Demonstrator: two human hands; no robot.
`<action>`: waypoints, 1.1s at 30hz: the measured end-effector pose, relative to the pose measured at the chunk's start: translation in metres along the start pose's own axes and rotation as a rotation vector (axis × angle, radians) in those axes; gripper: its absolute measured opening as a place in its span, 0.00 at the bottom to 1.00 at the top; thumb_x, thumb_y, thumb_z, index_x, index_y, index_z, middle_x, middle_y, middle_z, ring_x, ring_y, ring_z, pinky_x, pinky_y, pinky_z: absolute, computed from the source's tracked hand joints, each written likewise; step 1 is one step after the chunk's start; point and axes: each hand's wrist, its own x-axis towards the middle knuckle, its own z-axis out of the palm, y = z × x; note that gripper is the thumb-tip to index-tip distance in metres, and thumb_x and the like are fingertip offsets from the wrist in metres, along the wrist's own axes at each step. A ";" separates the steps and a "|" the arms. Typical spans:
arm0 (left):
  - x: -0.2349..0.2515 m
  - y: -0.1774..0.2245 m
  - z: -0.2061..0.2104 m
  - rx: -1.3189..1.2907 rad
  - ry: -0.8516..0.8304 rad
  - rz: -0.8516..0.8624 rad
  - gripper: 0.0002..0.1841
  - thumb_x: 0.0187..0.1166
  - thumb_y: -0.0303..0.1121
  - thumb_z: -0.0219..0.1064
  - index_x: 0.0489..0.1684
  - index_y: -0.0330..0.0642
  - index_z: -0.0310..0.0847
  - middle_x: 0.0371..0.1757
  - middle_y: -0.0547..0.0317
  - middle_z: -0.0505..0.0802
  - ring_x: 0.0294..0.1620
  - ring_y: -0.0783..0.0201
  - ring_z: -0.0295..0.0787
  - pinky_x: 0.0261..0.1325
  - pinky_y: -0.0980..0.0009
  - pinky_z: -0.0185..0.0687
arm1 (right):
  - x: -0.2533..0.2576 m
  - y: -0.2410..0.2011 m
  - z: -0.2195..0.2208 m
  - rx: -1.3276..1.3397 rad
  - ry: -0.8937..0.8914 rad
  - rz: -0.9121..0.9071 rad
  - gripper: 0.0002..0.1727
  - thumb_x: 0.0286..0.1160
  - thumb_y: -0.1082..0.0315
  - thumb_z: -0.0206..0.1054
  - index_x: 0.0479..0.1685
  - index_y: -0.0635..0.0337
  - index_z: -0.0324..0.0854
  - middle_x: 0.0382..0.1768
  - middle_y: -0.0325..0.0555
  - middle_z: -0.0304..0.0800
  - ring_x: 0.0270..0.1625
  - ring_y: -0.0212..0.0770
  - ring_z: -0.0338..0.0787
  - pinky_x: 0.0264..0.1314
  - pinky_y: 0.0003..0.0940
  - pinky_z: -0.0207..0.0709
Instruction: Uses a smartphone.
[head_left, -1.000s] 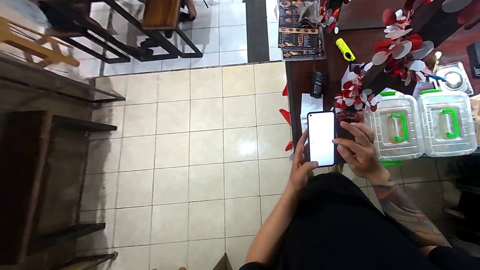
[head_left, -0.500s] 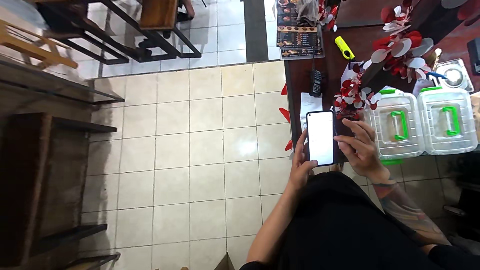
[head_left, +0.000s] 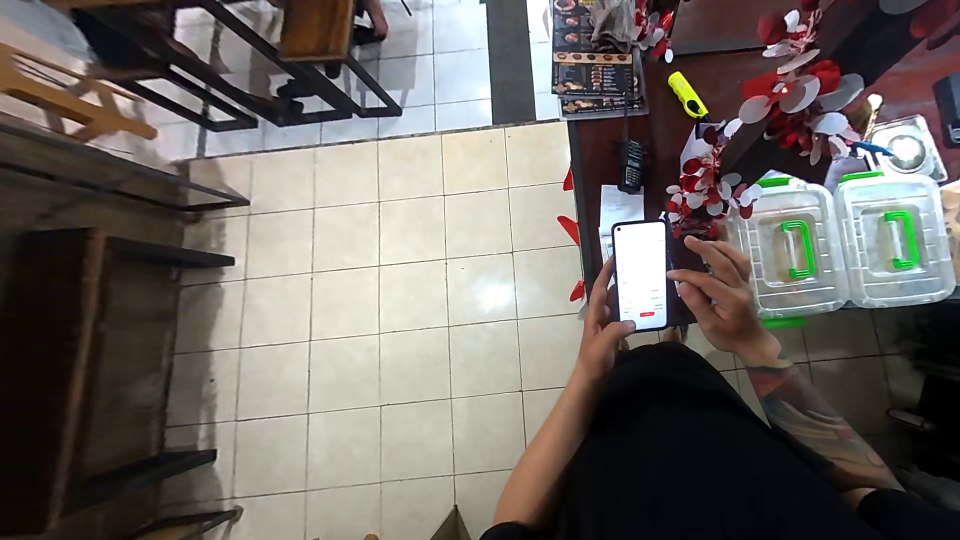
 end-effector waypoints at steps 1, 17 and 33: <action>0.000 0.000 0.000 -0.002 -0.003 -0.002 0.51 0.68 0.32 0.67 0.96 0.63 0.40 0.82 0.48 0.75 0.68 0.55 0.84 0.62 0.54 0.86 | 0.000 -0.001 0.000 -0.003 -0.002 -0.001 0.14 0.86 0.60 0.62 0.55 0.47 0.95 0.82 0.42 0.76 0.88 0.51 0.64 0.90 0.57 0.55; -0.003 -0.001 0.002 -0.018 -0.027 0.005 0.50 0.69 0.31 0.66 0.96 0.62 0.41 0.82 0.48 0.75 0.69 0.54 0.84 0.66 0.54 0.84 | 0.007 -0.004 0.000 -0.054 -0.040 -0.017 0.14 0.85 0.59 0.65 0.60 0.42 0.94 0.85 0.43 0.72 0.90 0.53 0.61 0.90 0.59 0.52; -0.004 0.001 0.006 -0.005 -0.024 0.000 0.50 0.67 0.29 0.64 0.96 0.62 0.40 0.82 0.47 0.75 0.68 0.54 0.84 0.63 0.54 0.86 | 0.007 -0.004 -0.005 -0.023 0.010 0.010 0.16 0.88 0.60 0.58 0.60 0.49 0.91 0.84 0.43 0.74 0.89 0.51 0.63 0.90 0.57 0.54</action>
